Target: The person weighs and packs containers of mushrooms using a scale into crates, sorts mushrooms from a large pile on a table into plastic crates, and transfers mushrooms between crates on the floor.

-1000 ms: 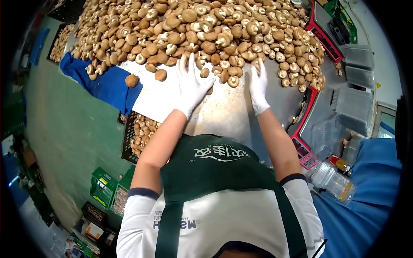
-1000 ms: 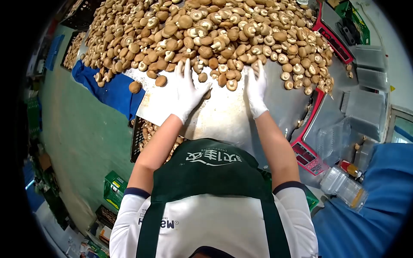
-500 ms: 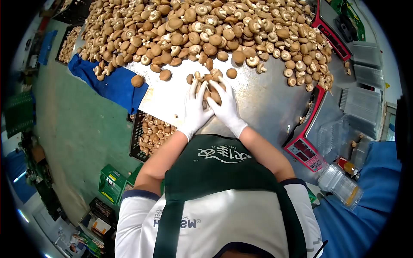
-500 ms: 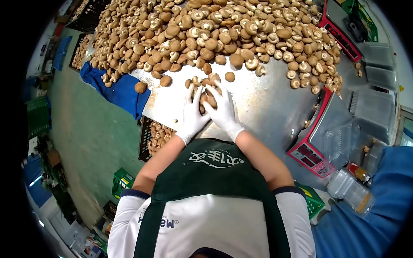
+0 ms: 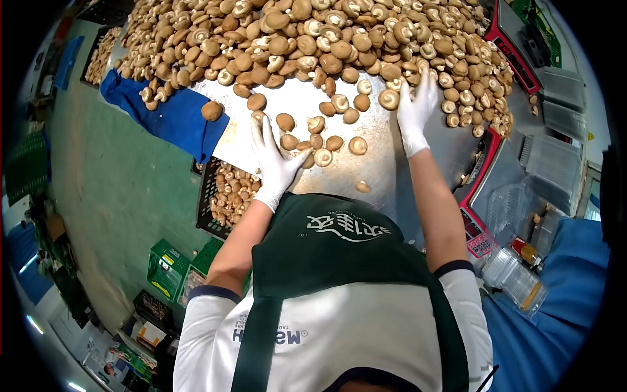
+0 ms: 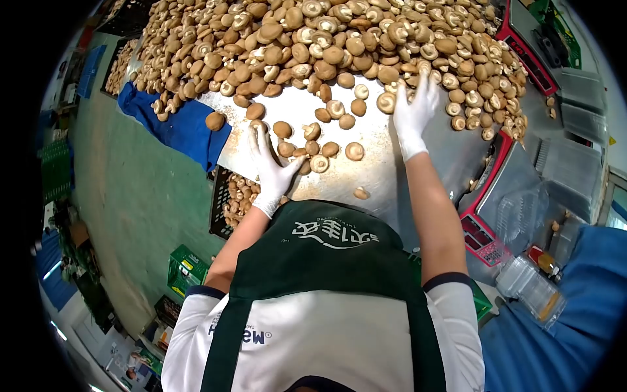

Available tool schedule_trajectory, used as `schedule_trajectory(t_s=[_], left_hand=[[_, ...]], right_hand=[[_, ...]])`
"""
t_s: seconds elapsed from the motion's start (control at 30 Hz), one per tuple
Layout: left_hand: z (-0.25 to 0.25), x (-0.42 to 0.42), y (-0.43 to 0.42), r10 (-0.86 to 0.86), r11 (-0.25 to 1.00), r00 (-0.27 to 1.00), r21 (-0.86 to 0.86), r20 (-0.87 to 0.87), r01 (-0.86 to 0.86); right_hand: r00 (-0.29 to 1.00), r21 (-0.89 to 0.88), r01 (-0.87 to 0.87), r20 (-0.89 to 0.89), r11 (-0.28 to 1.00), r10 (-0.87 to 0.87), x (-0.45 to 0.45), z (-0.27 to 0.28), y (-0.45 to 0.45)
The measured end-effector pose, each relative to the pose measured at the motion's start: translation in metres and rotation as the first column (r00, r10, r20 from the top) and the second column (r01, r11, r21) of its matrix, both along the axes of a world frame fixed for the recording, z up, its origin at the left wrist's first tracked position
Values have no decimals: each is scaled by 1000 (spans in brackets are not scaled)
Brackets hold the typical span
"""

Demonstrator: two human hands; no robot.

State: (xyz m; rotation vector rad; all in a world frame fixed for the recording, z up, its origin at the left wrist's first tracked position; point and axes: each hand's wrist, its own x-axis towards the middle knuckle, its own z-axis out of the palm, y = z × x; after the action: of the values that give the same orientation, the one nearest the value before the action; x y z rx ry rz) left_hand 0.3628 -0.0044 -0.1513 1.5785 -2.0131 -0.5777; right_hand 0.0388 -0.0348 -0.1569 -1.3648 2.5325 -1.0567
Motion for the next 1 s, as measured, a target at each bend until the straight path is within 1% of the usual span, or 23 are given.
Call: schedule_trajectory(t_s=[0.07,0.1,0.13,0.2,0.27,0.3,0.33,0.4,0.47,0.5,0.53,0.57,0.6,0.63,0.67,0.7,0.73,0.8,0.9,0.93,1.0], left_hand=[[-7,-6,-7,-27,999,1000,-23,7,27],[-11,-10,-10,-42,998,999,-36,9,43],[-11,-16,-11,-106,993,994,-52,42,108],[-4,-28,-11,-224,975,975,-3,13,224],[4,-33,-10,-244,970,969,4,-46,245],[1,-30,-7,-253,967,965,6,-72,254],[2,-29,-5,-262,964,960,6,-99,264],[8,-19,4,-274,961,951,4,-139,278],[15,-2,16,-271,961,949,18,-163,277],[12,11,23,-251,966,963,30,-98,255],[8,24,31,-196,979,974,24,-114,200],[-1,38,38,-128,991,977,21,-169,133],[-1,51,41,-94,996,989,-2,-116,95],[0,63,43,-58,998,996,-25,-65,56],[2,75,46,-45,996,994,-71,96,52],[1,84,51,-51,998,989,-25,140,56],[-2,89,55,-52,998,992,-25,118,56],[-4,95,59,-71,997,991,-10,111,72],[-8,94,60,-66,994,989,76,-133,76],[-3,90,59,-94,995,990,32,-101,98],[-5,90,62,-71,990,989,108,-133,86]], right_hand=[[999,133,-35,19,991,33,24,3,-17],[999,292,-37,-10,956,42,44,14,-17],[996,311,-83,56,947,69,55,17,-14],[956,189,-261,184,947,227,70,17,1],[919,157,-389,128,908,372,88,12,24],[902,139,-431,49,892,428,92,8,37],[858,107,-511,125,853,498,95,14,48],[777,-25,-554,344,832,527,91,22,69],[806,-84,-496,325,864,494,81,24,96],[820,-114,-465,317,878,476,77,24,112],[837,-72,-453,307,889,452,72,27,128],[854,-30,-439,295,898,428,68,29,145],[870,12,-424,282,906,403,67,33,160],[847,131,-440,389,888,363,68,39,172],[818,245,-464,487,851,306,69,46,182],[786,350,-492,573,797,232,71,51,190],[778,280,-504,558,817,289,76,37,198],[717,238,-544,630,805,298,84,28,193],[611,171,-567,743,806,272,101,13,167],[602,128,-538,750,833,274,105,4,158],[583,45,-472,765,880,274,112,-13,141]])
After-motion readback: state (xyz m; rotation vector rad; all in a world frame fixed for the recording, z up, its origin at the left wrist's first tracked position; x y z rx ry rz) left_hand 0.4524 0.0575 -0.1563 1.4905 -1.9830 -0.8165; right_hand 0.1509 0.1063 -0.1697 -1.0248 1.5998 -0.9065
